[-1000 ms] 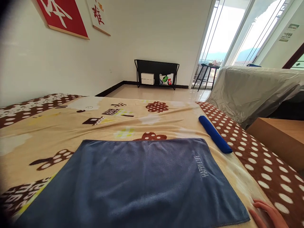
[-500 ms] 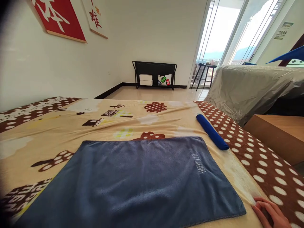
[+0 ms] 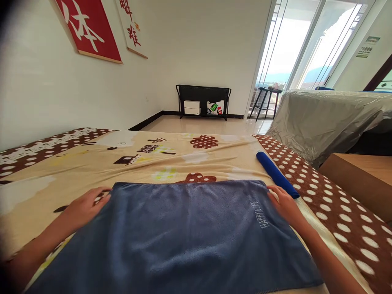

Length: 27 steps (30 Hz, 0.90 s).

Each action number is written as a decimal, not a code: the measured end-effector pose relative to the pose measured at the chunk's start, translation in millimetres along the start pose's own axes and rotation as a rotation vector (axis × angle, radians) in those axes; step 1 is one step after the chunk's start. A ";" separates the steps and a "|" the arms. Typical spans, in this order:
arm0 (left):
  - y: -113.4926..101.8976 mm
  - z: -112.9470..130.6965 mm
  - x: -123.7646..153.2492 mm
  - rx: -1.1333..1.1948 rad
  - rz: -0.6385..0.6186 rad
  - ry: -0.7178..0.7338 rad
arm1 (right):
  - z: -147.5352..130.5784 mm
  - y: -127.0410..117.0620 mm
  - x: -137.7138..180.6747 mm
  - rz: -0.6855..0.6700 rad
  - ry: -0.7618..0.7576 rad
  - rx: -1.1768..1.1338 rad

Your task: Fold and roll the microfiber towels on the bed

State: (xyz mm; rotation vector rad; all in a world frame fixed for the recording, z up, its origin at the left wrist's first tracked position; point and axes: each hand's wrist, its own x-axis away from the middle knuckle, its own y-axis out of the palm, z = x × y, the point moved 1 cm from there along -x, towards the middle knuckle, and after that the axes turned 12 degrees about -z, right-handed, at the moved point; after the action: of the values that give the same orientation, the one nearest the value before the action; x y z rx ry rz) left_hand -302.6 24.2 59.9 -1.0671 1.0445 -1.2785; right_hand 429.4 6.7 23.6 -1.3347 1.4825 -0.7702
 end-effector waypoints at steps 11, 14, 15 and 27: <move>54.5 -26.7 -89.6 0.016 0.081 -0.152 | 14.6 71.4 -76.6 0.031 0.008 0.151; 51.7 -35.4 -92.7 0.048 0.077 -0.120 | 14.4 67.1 -73.8 0.028 -0.051 0.191; 50.6 -36.4 -93.5 0.051 0.083 -0.113 | 13.5 65.1 -73.8 0.036 -0.066 0.207; 43.0 -34.8 -95.4 0.034 -0.035 -0.145 | 28.3 45.6 -90.9 0.032 -0.074 0.119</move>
State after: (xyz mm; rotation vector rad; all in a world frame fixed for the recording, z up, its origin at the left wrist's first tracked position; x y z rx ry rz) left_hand -330.3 119.0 11.0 -1.1388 0.8959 -1.2234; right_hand 433.6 107.9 -5.8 -1.2347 1.3749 -0.7682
